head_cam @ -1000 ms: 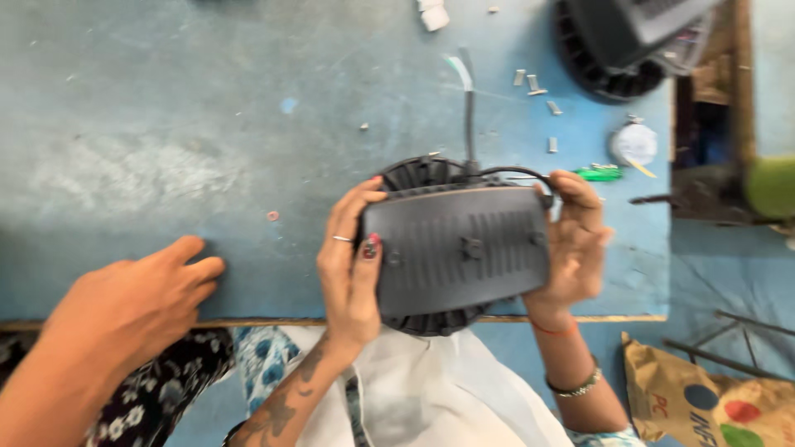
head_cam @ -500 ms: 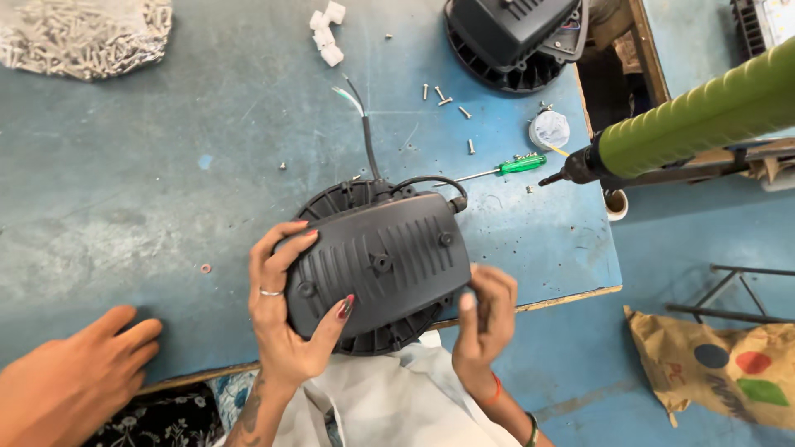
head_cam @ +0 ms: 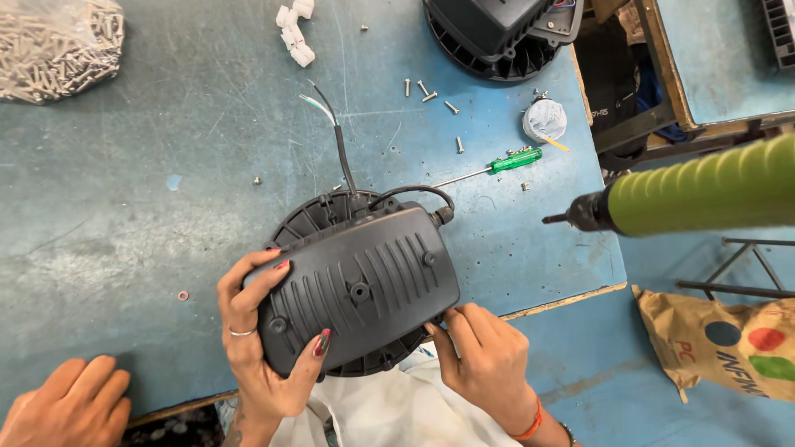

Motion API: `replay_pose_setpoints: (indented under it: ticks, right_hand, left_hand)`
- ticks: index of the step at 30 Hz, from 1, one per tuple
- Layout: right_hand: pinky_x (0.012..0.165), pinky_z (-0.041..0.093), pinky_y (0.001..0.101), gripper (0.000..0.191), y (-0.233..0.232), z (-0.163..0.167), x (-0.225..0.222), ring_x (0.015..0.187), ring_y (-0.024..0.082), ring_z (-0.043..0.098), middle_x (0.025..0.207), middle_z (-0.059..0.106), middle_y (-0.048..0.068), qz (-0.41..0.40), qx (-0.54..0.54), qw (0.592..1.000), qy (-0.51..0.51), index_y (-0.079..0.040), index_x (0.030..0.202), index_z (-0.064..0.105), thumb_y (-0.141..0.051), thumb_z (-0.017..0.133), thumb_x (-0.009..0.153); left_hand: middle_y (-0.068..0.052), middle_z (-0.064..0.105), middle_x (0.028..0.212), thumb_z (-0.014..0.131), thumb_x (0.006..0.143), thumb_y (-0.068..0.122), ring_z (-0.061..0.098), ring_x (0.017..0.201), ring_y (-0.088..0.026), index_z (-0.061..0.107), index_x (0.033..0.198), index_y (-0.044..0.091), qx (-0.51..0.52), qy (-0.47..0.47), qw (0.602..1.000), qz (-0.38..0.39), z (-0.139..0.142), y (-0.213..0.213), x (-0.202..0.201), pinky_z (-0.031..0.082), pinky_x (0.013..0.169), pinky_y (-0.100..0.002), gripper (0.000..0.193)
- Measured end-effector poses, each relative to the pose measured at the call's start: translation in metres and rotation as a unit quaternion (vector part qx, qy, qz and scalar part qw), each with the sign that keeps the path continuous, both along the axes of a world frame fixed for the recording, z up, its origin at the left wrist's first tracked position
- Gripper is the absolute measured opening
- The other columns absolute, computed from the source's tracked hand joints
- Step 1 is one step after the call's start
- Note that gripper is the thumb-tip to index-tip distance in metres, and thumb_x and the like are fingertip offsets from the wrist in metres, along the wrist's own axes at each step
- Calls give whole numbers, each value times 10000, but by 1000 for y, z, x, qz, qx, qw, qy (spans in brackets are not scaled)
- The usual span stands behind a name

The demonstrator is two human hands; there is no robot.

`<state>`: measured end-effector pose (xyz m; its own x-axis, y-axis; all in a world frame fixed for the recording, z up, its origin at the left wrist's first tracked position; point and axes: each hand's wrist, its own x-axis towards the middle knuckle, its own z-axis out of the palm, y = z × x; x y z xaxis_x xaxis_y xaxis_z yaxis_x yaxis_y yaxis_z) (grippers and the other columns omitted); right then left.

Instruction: The person assembles an LED floodlight at a workbench. They place the driver unit into the housing, route and connect the red and blue wires, position the driver inside the base, align the black cover over it, and press the cover closed while holding the fixture steady as it is screwed together.

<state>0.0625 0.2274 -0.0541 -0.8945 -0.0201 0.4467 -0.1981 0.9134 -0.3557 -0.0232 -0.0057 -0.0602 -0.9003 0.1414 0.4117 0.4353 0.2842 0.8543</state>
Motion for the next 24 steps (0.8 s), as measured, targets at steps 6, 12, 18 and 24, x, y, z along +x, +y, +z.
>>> replay_pose_setpoints:
  ticks: [6, 12, 18, 24]
  right_hand:
    - [477, 396, 328, 173, 12, -7, -12, 531, 202, 510, 688, 533, 59, 65, 30, 996, 45, -6, 782, 615, -29, 779, 733]
    - [470, 354, 348, 186, 18, -10, -18, 519, 220, 482, 684, 539, 72, 95, -26, 995, 22, -22, 757, 610, -37, 788, 706]
    - [501, 396, 339, 188, 19, 11, -19, 575, 237, 533, 728, 590, 76, 102, -35, 994, -30, -39, 781, 634, -120, 803, 759]
    - [557, 456, 323, 93, 9, 46, -37, 641, 210, 607, 794, 660, 51, 130, -44, 989, 61, -64, 828, 681, -121, 751, 803]
  left_hand:
    - [-258, 516, 1412, 729, 754, 235, 496, 1329, -345, 550, 1340, 6, 13, -18, 1000, 6, -1, 0, 0, 430, 1144, -443, 654]
    - [-253, 507, 1435, 737, 752, 229, 488, 1345, -352, 558, 1344, 10, 25, -6, 1000, 3, -5, 2, -1, 419, 1169, -449, 656]
    - [-247, 502, 1434, 740, 737, 167, 523, 1316, -364, 574, 1344, 30, 45, -21, 999, 2, 1, 0, -1, 446, 1121, -451, 645]
    - [-241, 511, 1427, 764, 746, 139, 568, 1289, -378, 571, 1351, 40, 61, -15, 998, -10, 4, -4, -1, 475, 1092, -451, 643]
